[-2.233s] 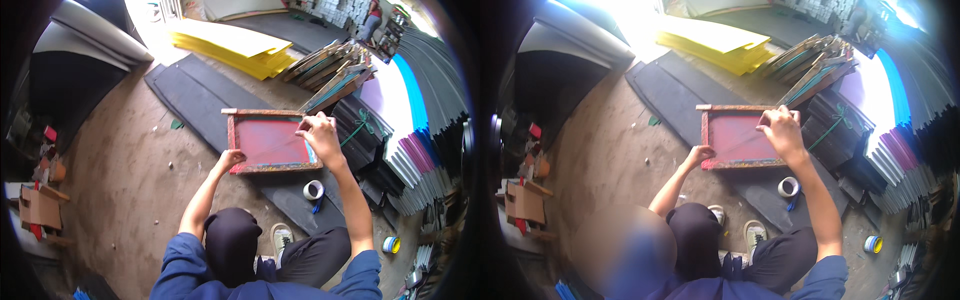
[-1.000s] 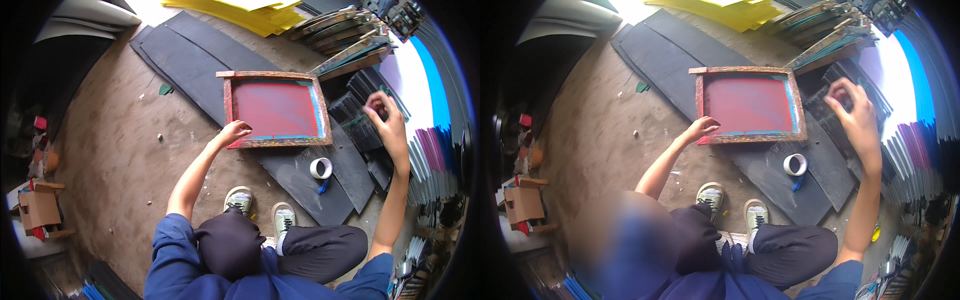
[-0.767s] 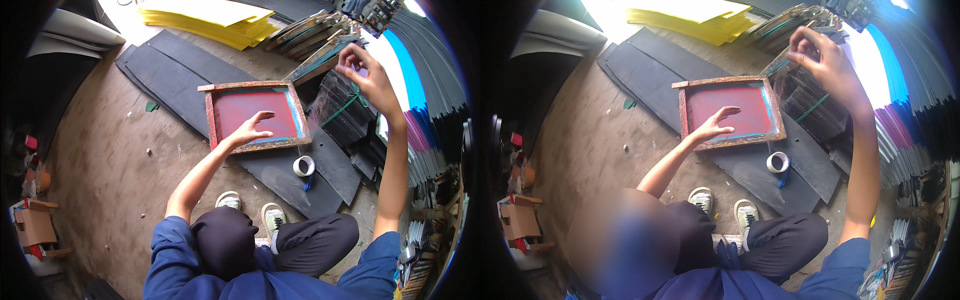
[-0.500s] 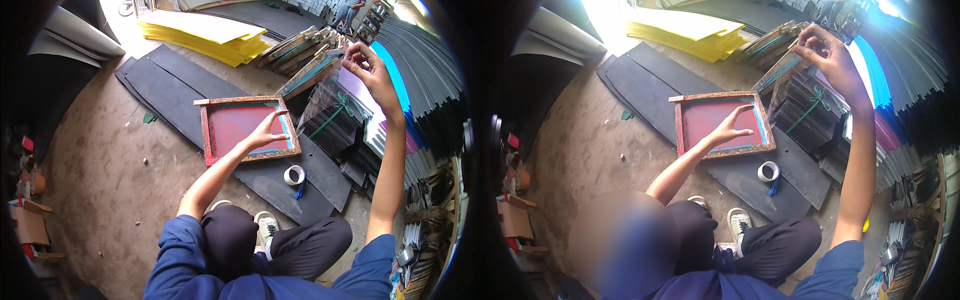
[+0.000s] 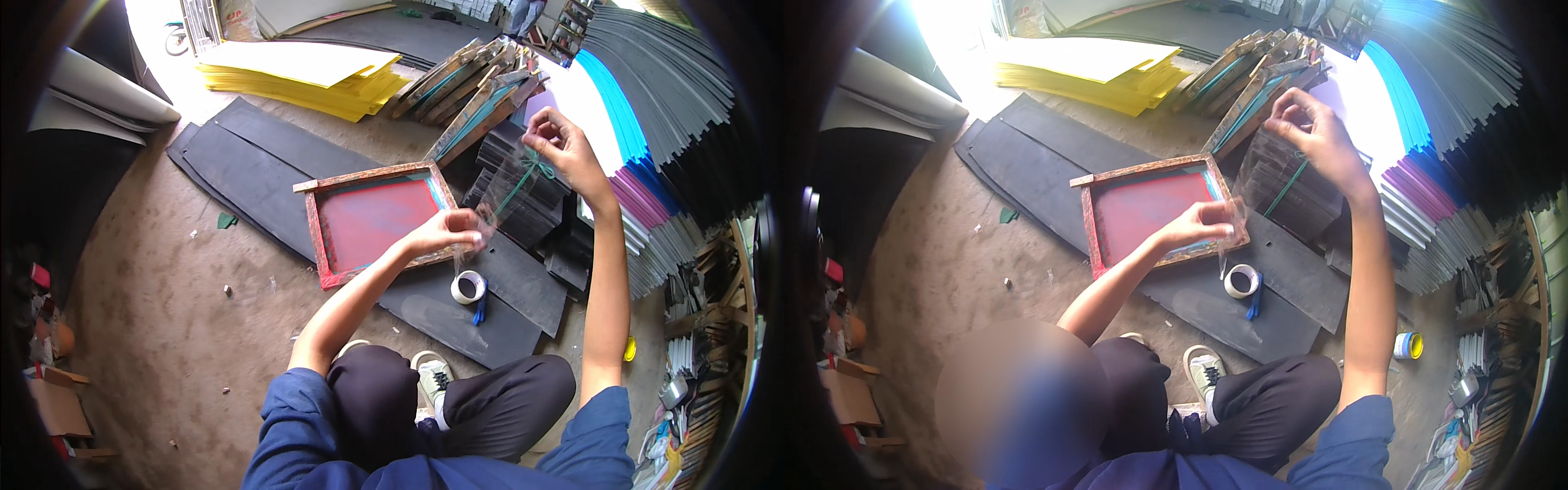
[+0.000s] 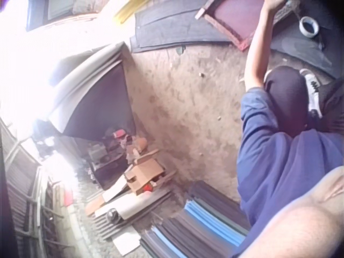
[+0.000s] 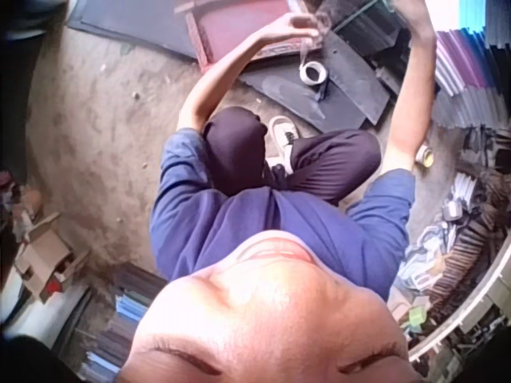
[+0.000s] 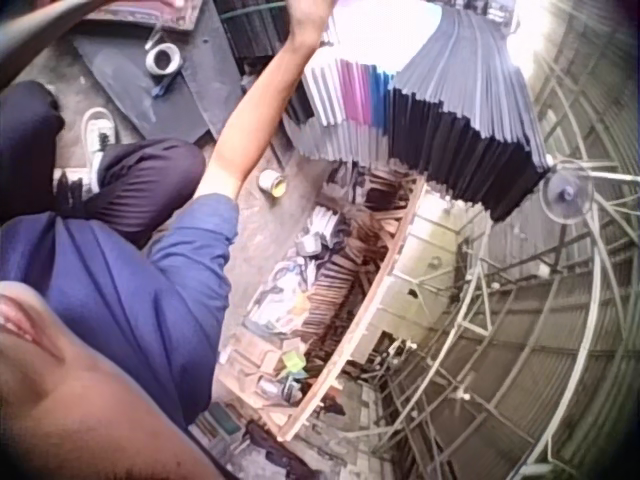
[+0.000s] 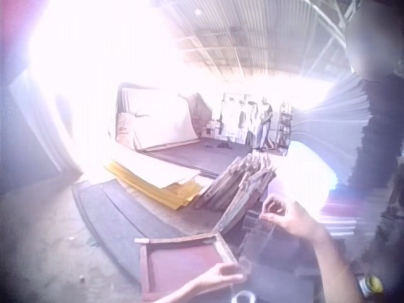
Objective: The person sits on the floor and applies clear tape to the edges of a rectangular wooden frame with a red mesh screen. They repeatedly pull tape from a roll, press it along the frame edges, and cut it with a blue utility knife.
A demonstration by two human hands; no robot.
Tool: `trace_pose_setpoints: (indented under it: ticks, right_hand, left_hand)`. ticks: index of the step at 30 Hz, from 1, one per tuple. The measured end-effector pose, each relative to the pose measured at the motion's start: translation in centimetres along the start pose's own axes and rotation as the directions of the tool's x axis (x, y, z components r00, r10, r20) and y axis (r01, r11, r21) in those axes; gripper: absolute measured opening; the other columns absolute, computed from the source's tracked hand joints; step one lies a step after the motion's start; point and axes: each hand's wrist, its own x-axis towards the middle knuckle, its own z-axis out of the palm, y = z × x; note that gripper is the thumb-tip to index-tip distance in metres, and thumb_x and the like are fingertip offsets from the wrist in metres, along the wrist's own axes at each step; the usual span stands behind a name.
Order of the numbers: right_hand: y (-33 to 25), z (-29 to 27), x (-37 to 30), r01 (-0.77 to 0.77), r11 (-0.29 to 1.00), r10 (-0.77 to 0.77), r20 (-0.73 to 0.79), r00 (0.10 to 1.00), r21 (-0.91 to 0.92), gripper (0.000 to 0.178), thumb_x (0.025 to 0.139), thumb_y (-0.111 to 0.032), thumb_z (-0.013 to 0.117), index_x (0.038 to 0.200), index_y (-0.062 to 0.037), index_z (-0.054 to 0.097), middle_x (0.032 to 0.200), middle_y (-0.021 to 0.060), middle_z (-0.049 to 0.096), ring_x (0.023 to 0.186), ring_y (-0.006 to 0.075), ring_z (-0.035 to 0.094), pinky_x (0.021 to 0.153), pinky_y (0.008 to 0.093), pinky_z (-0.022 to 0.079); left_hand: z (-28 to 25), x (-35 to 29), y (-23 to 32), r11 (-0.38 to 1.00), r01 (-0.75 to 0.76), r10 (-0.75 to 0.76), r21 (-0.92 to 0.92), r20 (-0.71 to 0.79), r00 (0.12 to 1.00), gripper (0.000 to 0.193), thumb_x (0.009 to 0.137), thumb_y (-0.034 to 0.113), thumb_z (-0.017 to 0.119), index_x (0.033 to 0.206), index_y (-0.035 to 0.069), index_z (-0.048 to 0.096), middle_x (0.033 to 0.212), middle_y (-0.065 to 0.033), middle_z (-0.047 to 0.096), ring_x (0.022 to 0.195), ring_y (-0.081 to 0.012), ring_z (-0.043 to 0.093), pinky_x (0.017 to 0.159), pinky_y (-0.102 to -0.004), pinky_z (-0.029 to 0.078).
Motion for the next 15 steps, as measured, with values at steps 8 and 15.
trace_pose_setpoints:
  ticks: [8,15]
  right_hand:
    - [4.1,-2.6,0.5,-0.045,0.992,0.062,-0.145,0.987,0.117,0.015,0.083,-0.022,0.063,0.088,-0.0099,0.055,0.075,-0.0038,0.049,0.073,0.0050,0.046,0.068,0.0214,0.041]
    - [11.9,-0.3,1.0,-0.212,0.969,0.226,-0.114,0.967,0.124,0.020,0.084,-0.027,0.062,0.089,-0.0085,0.055,0.081,0.0006,0.057,0.075,0.0085,0.049,0.065,0.0245,0.040]
  left_hand:
    - [-3.2,-7.1,-4.2,0.908,0.342,-0.334,0.242,-0.075,0.939,0.016,0.078,0.015,0.069,0.088,0.002,0.066,0.084,-0.0034,0.066,0.080,-0.0086,0.060,0.076,-0.0264,0.048]
    - [-6.8,-13.5,-2.3,0.913,0.375,-0.297,0.161,-0.369,0.881,0.028,0.082,0.005,0.062,0.109,0.000,0.054,0.090,-0.0124,0.067,0.079,-0.0148,0.064,0.074,-0.0284,0.051]
